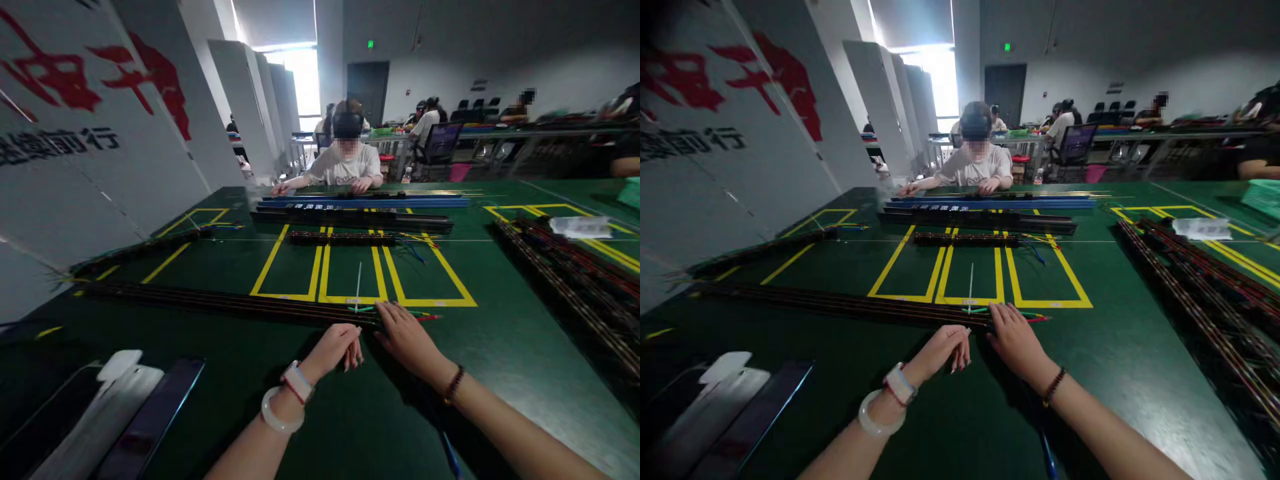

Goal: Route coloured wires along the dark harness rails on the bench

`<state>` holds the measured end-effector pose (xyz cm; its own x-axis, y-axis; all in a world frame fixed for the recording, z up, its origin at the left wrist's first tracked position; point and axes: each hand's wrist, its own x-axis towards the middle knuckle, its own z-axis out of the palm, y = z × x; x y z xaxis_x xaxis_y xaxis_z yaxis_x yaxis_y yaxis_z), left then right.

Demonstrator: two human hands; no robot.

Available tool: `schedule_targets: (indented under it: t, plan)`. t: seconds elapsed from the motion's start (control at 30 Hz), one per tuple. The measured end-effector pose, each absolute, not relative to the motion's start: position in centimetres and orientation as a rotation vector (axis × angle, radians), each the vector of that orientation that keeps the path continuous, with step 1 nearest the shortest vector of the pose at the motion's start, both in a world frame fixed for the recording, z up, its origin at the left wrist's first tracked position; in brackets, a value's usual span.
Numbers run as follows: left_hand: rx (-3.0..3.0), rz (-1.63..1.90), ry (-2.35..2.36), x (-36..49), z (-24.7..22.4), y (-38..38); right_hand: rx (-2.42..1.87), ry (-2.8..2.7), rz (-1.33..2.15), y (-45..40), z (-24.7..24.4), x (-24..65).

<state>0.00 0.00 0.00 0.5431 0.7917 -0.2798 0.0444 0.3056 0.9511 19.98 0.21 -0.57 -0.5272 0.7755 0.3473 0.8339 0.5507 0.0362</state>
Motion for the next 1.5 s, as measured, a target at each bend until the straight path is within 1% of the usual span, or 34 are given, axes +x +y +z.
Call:
schedule_targets:
  t: [0.23, 0.53, 0.63, 0.73, 0.83, 0.93, 1.07, 1.2, 1.3, 1.37, 1.5]
  plan:
    - [1.184, 0.579, 0.891, -0.1, 0.1, 0.0, -1.396, -2.465, 0.015, 1.0, 0.0, 21.3]
    - [1.238, 0.551, 0.929, -0.2, 0.3, -0.2, -1.709, -2.587, 0.199, 2.8, 1.0, 20.4]
    - [1.255, 0.544, 0.937, -0.5, 0.5, -0.4, -1.752, -2.550, 0.194, 4.8, 1.3, 21.5]
    - [1.253, 0.526, 0.923, -0.8, 0.9, -0.5, -1.856, -2.512, 0.099, 7.8, 1.8, 23.7]
    - [1.246, 0.513, 0.910, -1.0, 1.1, -0.5, -1.984, -2.489, -0.034, 11.1, 2.3, 27.2]
    - [1.245, 0.517, 0.903, -1.0, 0.9, -0.5, -2.006, -2.519, -0.128, 13.6, 2.1, 31.4]
    - [1.242, 0.513, 0.910, -0.9, 0.6, -0.4, -1.956, -2.528, -0.312, 14.5, 1.6, 34.9]
    - [1.249, 0.525, 0.919, -0.8, 0.9, -0.4, -1.646, -2.230, -0.609, 13.2, 1.5, 32.4]
    - [1.245, 0.604, 0.964, -0.7, 1.3, -0.5, -1.431, -2.066, -0.510, 11.9, 0.4, 27.9]
    - [1.310, 0.681, 1.076, -0.9, 1.5, -0.4, -1.370, -2.083, -0.445, 11.3, -0.9, 25.3]
    - [1.691, 0.802, 1.416, -2.8, 1.5, 1.0, -1.324, -2.213, -0.316, 10.7, -2.9, 23.1]
